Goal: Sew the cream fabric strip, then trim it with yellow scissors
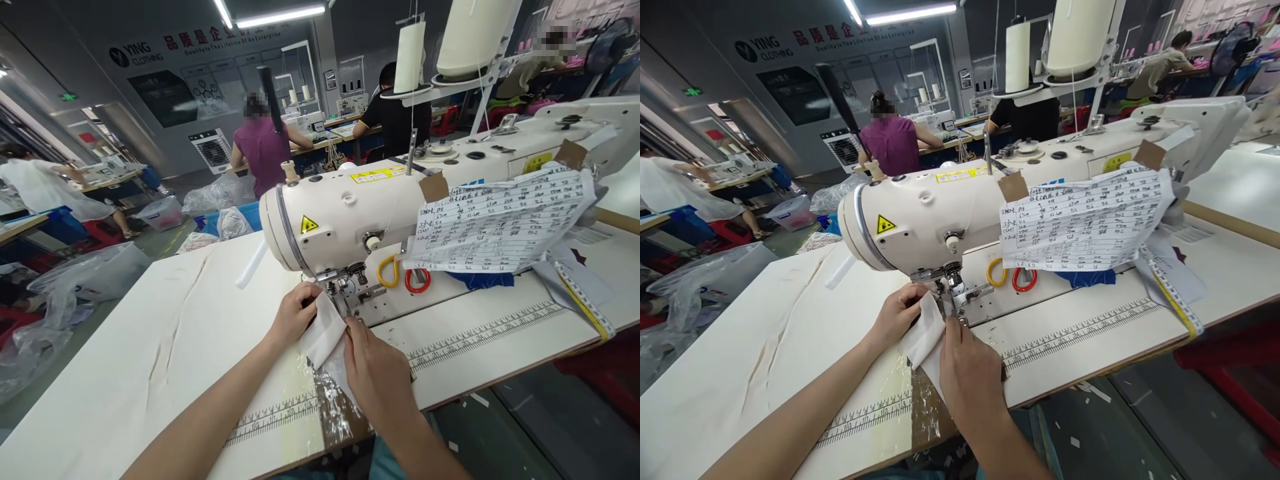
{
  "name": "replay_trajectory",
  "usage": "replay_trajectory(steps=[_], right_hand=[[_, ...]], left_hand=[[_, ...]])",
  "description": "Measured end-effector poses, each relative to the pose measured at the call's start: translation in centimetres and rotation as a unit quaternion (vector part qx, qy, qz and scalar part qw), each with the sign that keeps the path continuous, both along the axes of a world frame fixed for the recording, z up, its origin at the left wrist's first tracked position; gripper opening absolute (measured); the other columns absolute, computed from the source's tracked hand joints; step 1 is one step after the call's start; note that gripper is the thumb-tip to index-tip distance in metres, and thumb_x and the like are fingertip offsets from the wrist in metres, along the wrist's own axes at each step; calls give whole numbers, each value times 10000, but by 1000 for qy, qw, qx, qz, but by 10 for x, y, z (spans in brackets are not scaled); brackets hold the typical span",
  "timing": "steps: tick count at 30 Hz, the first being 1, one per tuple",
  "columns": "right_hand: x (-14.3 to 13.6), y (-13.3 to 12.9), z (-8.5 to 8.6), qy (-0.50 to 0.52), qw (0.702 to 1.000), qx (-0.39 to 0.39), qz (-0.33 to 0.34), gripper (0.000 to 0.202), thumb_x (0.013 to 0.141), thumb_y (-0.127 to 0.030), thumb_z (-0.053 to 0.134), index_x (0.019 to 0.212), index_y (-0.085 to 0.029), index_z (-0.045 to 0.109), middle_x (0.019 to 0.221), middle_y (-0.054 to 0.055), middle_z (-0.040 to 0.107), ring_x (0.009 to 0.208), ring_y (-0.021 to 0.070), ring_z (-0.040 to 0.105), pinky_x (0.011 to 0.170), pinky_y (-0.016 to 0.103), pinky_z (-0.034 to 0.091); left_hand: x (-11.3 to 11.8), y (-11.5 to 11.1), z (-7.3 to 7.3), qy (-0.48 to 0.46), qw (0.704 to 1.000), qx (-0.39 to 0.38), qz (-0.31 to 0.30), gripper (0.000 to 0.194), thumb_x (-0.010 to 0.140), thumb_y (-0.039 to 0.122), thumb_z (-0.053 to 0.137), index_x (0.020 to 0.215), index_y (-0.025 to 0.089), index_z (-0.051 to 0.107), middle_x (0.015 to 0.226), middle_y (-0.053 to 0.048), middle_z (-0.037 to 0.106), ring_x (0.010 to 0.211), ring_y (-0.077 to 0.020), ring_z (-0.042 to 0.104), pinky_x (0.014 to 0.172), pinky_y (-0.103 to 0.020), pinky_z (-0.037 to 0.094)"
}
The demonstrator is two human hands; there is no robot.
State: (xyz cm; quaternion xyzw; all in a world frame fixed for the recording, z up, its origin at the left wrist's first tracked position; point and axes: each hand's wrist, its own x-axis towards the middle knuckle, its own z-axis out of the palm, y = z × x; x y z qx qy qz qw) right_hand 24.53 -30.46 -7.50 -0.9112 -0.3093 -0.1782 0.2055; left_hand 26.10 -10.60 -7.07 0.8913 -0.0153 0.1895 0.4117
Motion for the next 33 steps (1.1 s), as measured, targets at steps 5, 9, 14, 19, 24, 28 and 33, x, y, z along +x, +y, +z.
replay_trajectory(steps=[5,9,14,19,24,28,33], right_hand=[[1,0,2,13,1000,11,3,229,883,-91,574,1095,-152,637,777,12,741,587,150,694,470,267,411],[3,0,3,15,1000,21,5,247,867,-79,591,1102,-141,637,790,13,740,590,149,693,461,266,408],[3,-1,2,20,1000,16,5,244,877,-82,577,1104,-148,636,795,15,743,615,156,705,474,266,421],[4,0,3,45,999,15,12,271,898,-106,583,1166,-142,603,853,38,745,666,173,721,501,266,456],[3,3,11,113,993,-33,3,260,917,-110,522,1167,-174,558,896,47,728,715,224,731,533,313,539],[3,4,12,97,994,-42,9,249,865,-158,561,1111,-180,521,878,43,706,674,246,717,482,357,571],[3,0,13,24,999,-21,11,140,894,-208,563,1022,-174,520,855,25,670,638,225,691,426,361,574]], left_hand=[[0,-2,3,8,1000,0,2,195,865,301,557,740,188,656,837,-41,670,801,-171,628,736,-272,488],[0,-4,4,15,1000,0,3,176,861,284,566,741,193,658,861,-38,676,821,-170,626,757,-271,482],[-1,-4,4,17,1000,17,0,174,868,281,544,773,191,659,876,-44,676,836,-173,629,773,-282,483],[0,-6,6,15,998,65,5,168,852,308,528,831,184,641,892,-57,674,839,-189,626,768,-308,498],[0,-4,5,-4,994,106,0,209,814,366,528,898,204,629,931,-63,698,862,-222,648,790,-346,529],[5,11,-11,-35,992,118,10,236,789,431,556,959,285,631,950,19,712,850,-226,668,784,-357,548],[18,29,-31,-27,995,91,8,193,777,489,561,911,378,645,890,122,715,795,-204,680,715,-342,552]])
